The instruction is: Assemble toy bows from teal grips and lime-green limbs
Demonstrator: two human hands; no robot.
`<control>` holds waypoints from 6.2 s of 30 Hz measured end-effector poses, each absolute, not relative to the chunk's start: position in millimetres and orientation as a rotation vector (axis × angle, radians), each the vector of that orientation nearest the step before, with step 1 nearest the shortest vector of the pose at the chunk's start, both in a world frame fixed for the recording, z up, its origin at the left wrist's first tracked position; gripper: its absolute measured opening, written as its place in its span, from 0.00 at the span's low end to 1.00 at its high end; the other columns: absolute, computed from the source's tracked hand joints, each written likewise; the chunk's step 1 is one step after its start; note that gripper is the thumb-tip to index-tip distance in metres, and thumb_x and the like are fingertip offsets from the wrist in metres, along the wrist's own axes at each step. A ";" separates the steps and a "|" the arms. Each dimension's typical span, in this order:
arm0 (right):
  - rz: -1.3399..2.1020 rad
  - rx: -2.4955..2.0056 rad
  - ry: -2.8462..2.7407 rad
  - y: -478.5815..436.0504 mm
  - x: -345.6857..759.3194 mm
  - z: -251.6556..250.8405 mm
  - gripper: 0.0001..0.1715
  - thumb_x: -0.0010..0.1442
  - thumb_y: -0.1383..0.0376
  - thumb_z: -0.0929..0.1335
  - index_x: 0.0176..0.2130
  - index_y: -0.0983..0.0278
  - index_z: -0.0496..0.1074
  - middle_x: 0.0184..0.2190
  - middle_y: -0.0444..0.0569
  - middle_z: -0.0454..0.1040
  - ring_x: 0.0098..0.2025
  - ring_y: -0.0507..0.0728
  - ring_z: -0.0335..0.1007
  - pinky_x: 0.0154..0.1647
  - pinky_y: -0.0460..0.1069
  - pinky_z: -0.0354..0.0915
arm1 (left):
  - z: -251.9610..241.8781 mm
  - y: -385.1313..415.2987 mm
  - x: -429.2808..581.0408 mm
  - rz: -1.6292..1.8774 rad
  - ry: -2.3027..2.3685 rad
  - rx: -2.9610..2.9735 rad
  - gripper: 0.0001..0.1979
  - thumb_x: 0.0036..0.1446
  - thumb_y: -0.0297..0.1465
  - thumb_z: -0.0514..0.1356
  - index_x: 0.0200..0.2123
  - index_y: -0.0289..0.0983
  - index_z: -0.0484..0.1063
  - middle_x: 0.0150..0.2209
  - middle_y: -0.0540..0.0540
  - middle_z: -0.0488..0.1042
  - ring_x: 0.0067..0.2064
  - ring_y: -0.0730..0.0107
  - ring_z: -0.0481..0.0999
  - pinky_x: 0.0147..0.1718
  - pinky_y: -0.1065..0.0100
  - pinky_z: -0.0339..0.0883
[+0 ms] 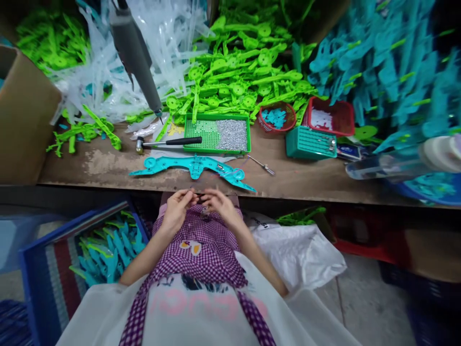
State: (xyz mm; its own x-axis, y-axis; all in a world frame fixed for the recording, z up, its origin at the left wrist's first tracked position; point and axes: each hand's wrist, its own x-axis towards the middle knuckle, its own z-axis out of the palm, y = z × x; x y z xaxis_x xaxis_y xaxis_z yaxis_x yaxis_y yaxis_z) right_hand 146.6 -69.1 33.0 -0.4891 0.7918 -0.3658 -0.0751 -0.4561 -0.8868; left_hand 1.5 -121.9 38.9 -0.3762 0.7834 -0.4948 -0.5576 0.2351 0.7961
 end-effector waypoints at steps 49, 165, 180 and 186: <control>0.242 -2.345 -1.338 -5.9 376.9 39.1 0.14 0.48 0.59 0.63 0.29 0.64 0.73 0.29 0.57 0.75 0.35 0.66 0.72 0.43 0.63 0.67 | 69.8 -94.6 -129.9 2.053 2.058 0.603 0.16 0.46 0.29 0.69 0.39 0.34 0.70 0.26 0.55 0.74 0.26 0.77 0.76 0.30 0.73 0.75; 0.564 -1.619 -2.761 -1.1 102.8 87.9 0.20 0.65 0.64 0.57 0.44 0.67 0.73 0.39 0.59 0.80 0.43 0.62 0.76 0.46 0.54 0.58 | 21.5 -58.3 -23.3 1.731 1.167 0.095 0.25 0.42 0.31 0.73 0.34 0.40 0.58 0.32 0.53 0.77 0.33 0.73 0.79 0.35 0.71 0.69; 0.455 -1.604 -2.476 -1.3 128.3 85.9 0.14 0.65 0.60 0.63 0.31 0.63 0.73 0.30 0.44 0.82 0.34 0.54 0.77 0.44 0.53 0.60 | 13.6 -47.4 -34.8 1.376 1.445 0.459 0.16 0.29 0.26 0.73 0.24 0.38 0.72 0.25 0.56 0.73 0.30 0.73 0.74 0.29 0.74 0.72; 0.562 -1.538 -2.452 0.8 133.0 84.8 0.11 0.66 0.61 0.60 0.39 0.60 0.69 0.31 0.42 0.81 0.33 0.54 0.75 0.43 0.53 0.60 | 10.1 -46.0 -37.4 1.340 1.493 0.435 0.17 0.26 0.27 0.73 0.23 0.39 0.71 0.25 0.55 0.74 0.31 0.69 0.76 0.28 0.72 0.72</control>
State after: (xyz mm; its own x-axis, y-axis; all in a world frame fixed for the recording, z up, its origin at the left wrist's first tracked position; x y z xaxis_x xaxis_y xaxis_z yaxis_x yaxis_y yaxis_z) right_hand 133.0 0.8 84.8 -0.4419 0.8963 -0.0373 0.8231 0.3885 -0.4142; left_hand -37.4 -46.0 10.1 -0.3977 0.8041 -0.4419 -0.3526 0.3106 0.8827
